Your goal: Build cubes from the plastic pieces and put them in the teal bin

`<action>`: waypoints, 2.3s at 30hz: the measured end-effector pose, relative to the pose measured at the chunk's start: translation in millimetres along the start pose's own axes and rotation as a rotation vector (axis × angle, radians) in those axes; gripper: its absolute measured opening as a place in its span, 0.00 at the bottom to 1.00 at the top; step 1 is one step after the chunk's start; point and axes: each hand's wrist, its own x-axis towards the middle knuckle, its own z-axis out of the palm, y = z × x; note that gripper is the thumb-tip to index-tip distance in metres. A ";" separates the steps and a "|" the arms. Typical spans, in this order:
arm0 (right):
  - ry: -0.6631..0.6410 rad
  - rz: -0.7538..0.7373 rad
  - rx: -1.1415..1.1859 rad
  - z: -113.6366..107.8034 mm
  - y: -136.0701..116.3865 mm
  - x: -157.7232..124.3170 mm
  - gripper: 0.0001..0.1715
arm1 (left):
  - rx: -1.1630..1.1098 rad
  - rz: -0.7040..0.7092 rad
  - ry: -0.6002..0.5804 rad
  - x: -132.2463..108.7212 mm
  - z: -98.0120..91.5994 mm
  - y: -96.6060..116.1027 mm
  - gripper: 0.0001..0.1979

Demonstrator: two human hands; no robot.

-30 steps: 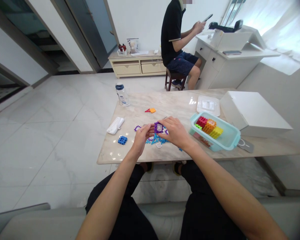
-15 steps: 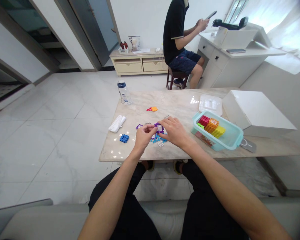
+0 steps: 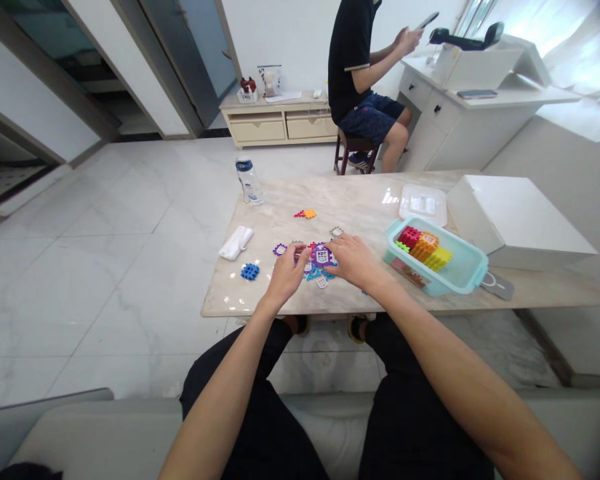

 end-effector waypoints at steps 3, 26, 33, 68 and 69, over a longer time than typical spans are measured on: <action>-0.063 0.006 -0.033 3.2 5.4 -2.0 0.21 | 0.079 0.138 -0.129 -0.5 -0.9 -0.9 0.20; -0.229 -0.169 -0.004 13.2 -0.6 8.9 0.35 | 0.999 0.176 -0.375 -13.4 -36.5 -7.2 0.24; -0.141 -0.182 0.073 3.0 -3.3 5.7 0.26 | 1.148 -0.221 -0.115 -39.9 -130.3 -16.9 0.24; -0.332 -0.028 0.383 10.1 73.7 -67.1 0.24 | 1.044 -0.362 0.230 -99.3 -98.0 -120.1 0.30; -0.343 -0.024 0.381 9.3 73.4 -67.4 0.24 | 1.043 -0.350 0.227 -99.9 -97.9 -120.6 0.31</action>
